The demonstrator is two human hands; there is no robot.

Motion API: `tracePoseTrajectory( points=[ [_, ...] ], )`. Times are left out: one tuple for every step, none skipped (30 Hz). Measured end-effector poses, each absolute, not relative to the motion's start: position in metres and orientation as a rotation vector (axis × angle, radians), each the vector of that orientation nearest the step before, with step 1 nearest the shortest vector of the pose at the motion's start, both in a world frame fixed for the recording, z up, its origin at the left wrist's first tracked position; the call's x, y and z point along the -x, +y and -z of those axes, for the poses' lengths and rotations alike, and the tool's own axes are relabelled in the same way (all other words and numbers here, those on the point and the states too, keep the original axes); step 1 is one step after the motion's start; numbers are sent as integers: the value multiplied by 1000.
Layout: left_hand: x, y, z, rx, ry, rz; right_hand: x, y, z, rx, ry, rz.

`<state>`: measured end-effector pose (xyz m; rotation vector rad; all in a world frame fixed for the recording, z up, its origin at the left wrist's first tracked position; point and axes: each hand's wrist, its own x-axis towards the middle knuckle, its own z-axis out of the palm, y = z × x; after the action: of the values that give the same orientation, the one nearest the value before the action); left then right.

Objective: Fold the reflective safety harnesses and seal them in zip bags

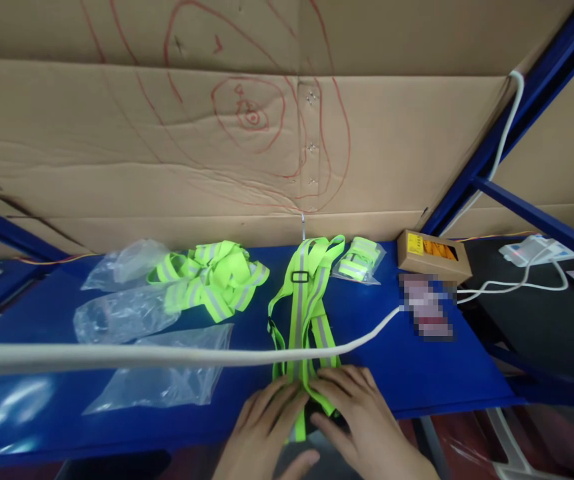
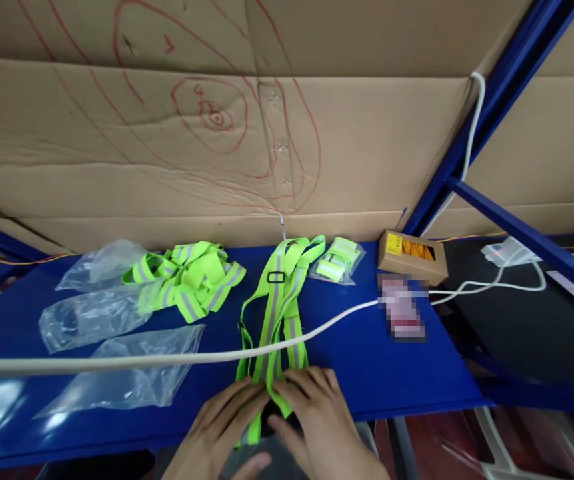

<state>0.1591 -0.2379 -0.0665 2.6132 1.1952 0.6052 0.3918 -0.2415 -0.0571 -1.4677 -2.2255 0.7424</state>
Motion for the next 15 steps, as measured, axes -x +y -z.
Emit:
tracePoseTrajectory(
  points=[
    [-159,-238,70,-2638,1183,-592,-392,-239,53,1453,-2269,-741],
    [-158,-239,73,-2630,1194,-598,-393,-238,50,1437,-2309,-737],
    [-156,-241,78,-2592,1224,-626,-396,-237,48,1421,-2342,-733],
    [-154,-244,82,-2529,1267,-675,-400,-237,47,1407,-2363,-736],
    [-153,-248,86,-2443,1324,-738,-403,-238,47,1400,-2366,-752],
    [-152,-251,90,-2337,1383,-810,-407,-240,48,1405,-2351,-785],
    [-151,-255,94,-2209,1424,-883,-410,-242,50,1428,-2312,-831],
    [-152,-258,97,-2063,1433,-947,-412,-245,52,1471,-2253,-889],
    [-153,-260,99,-1906,1412,-994,-413,-249,55,1527,-2182,-953],
    [-156,-262,101,-1749,1368,-1017,-412,-252,58,1581,-2114,-1022],
    [-160,-264,102,-1602,1310,-1017,-411,-254,61,1626,-2058,-1091],
    [-165,-265,102,-1472,1261,-1013,-409,-257,63,1654,-2024,-1161],
    [-170,-265,102,-1362,1233,-1014,-406,-258,64,1664,-2008,-1225],
    [-175,-265,101,-1267,1226,-1022,-404,-258,65,1663,-2002,-1274],
    [-180,-264,101,-1183,1232,-1034,-401,-258,66,1661,-1998,-1301]
  ],
)
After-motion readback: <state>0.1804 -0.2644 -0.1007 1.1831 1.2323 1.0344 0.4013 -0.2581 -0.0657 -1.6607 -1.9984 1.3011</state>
